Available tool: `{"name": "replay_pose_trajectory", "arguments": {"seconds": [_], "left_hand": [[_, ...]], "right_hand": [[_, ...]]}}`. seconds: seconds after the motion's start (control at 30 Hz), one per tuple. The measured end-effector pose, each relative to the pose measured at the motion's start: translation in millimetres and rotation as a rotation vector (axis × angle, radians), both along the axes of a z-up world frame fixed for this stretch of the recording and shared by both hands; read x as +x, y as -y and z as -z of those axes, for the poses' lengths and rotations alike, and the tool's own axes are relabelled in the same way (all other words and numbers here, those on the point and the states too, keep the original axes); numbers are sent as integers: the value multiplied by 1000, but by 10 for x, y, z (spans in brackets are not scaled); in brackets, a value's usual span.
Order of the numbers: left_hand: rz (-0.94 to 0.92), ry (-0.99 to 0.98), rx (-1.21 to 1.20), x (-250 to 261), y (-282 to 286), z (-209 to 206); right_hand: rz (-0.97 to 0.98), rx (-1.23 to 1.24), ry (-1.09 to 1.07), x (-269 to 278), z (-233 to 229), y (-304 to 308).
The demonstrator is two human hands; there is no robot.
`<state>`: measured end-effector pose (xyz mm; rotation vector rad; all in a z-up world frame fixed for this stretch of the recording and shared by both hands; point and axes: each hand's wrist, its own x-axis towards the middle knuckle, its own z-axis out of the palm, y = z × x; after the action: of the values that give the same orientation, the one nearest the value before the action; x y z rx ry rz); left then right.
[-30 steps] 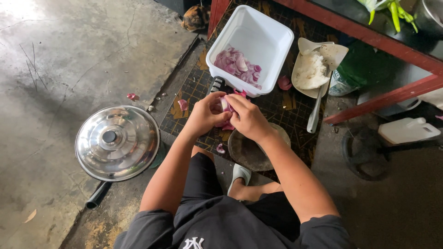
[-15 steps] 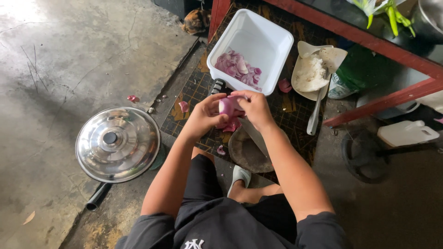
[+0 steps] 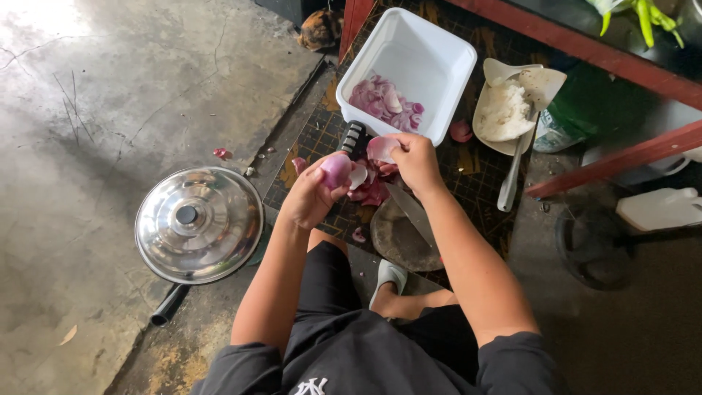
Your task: The person peels the outer layers of red onions and slices them into thin pieces on a wooden cutting board using a red-handled knife. The sliced onions are then transferred into a white plastic container.
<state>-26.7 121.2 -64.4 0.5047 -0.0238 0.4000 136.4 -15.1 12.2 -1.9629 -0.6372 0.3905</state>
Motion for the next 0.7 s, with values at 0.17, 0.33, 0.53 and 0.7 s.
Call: {"name": "replay_pose_trajectory", "arguments": {"seconds": [0.17,0.33,0.53,0.7], "left_hand": [[-73,-98,27,15,54,-19],[-174,-233,35,114,127,177],[-252,-282,123,96,305,-138],[-256,-317,129,59,359,-343]], "right_hand": [[-180,-96,365,45,123,106],[-344,178,767,-413,-10,246],[-215,116,1009,-509,148,276],[-221,84,982,-501,81,273]]}}
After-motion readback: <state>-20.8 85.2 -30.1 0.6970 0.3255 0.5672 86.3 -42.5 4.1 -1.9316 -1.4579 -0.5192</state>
